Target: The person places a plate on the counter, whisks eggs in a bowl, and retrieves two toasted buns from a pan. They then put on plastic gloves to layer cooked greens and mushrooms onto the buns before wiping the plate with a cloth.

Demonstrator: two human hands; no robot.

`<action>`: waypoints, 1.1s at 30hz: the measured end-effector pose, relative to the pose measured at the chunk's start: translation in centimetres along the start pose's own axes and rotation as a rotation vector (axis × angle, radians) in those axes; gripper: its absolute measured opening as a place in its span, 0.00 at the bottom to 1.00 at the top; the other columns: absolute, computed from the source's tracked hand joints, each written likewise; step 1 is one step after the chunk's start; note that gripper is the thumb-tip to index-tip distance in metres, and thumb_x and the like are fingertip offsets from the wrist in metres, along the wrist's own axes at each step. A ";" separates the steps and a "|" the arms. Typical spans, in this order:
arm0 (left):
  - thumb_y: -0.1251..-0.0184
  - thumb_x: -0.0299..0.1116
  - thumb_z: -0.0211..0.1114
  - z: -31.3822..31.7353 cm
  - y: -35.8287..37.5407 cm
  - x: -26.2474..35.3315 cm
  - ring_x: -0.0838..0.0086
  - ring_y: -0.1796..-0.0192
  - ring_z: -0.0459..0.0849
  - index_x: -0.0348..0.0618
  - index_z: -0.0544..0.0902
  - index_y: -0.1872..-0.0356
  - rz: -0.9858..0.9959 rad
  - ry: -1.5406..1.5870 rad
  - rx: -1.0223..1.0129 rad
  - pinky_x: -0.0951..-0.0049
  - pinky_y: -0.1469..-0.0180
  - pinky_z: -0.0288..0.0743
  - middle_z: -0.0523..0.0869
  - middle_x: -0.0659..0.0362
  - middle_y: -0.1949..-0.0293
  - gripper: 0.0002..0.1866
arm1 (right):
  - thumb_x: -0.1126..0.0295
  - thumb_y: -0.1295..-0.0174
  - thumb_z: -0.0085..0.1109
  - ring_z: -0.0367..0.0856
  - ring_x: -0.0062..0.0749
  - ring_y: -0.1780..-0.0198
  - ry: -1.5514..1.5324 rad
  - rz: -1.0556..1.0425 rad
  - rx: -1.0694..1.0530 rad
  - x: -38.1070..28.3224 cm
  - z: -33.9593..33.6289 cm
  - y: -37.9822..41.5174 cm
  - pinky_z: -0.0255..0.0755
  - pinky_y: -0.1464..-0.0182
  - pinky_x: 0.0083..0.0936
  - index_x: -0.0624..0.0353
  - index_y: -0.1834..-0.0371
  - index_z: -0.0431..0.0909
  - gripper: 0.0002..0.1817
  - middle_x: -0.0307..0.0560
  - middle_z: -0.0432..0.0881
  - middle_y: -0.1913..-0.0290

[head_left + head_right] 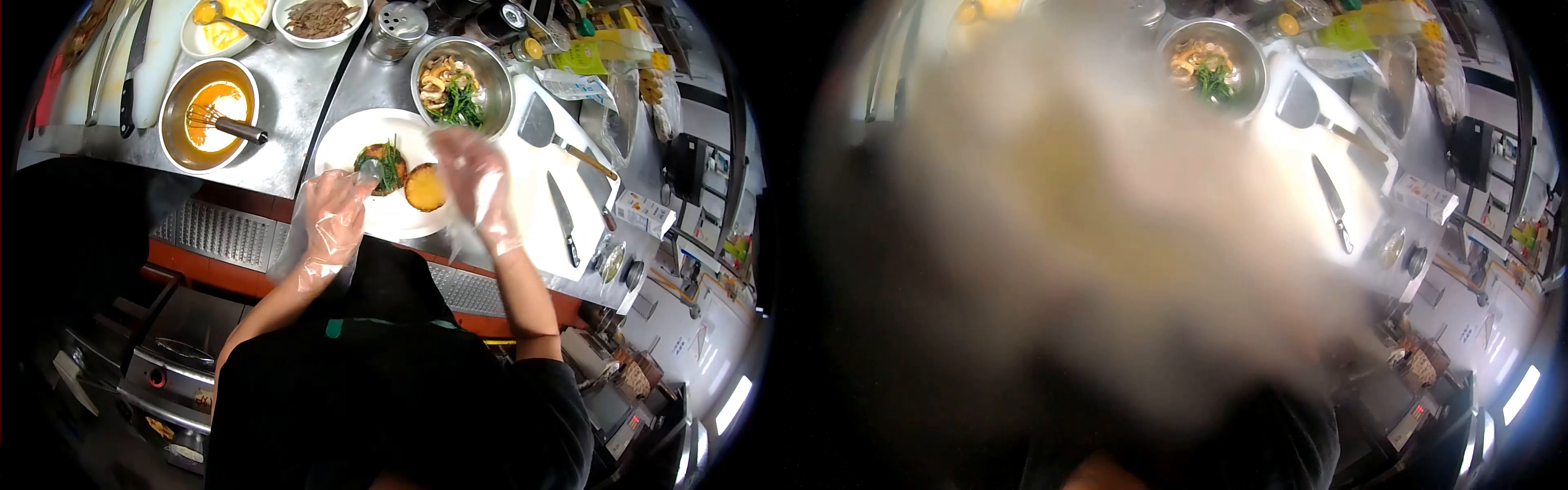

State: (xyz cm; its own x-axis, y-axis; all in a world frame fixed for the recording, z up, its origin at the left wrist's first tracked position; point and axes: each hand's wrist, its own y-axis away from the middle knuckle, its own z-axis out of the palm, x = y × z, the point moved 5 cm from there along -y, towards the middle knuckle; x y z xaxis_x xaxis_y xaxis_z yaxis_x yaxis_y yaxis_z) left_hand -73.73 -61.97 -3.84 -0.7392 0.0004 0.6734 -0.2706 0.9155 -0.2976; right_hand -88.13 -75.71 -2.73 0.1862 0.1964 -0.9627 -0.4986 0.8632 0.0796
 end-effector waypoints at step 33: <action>0.39 0.22 0.61 -2.8 -1.4 -1.8 0.71 0.53 0.81 0.37 0.81 0.55 -0.570 0.529 0.039 0.74 0.51 0.75 0.82 0.53 0.56 0.11 | 0.72 0.47 0.66 0.74 0.17 0.68 1.224 0.081 0.089 -5.5 -5.9 -8.2 0.68 0.64 0.15 0.61 0.56 0.81 0.14 0.37 0.80 0.69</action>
State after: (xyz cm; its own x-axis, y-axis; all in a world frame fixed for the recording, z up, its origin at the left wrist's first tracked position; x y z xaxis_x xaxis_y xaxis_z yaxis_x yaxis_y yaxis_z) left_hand -70.31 -62.19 -2.76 -0.0894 -0.2655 0.9600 -0.5493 0.8172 0.1748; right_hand -90.07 -86.60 0.39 -0.7834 -0.2733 -0.5582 -0.4030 0.9071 0.1215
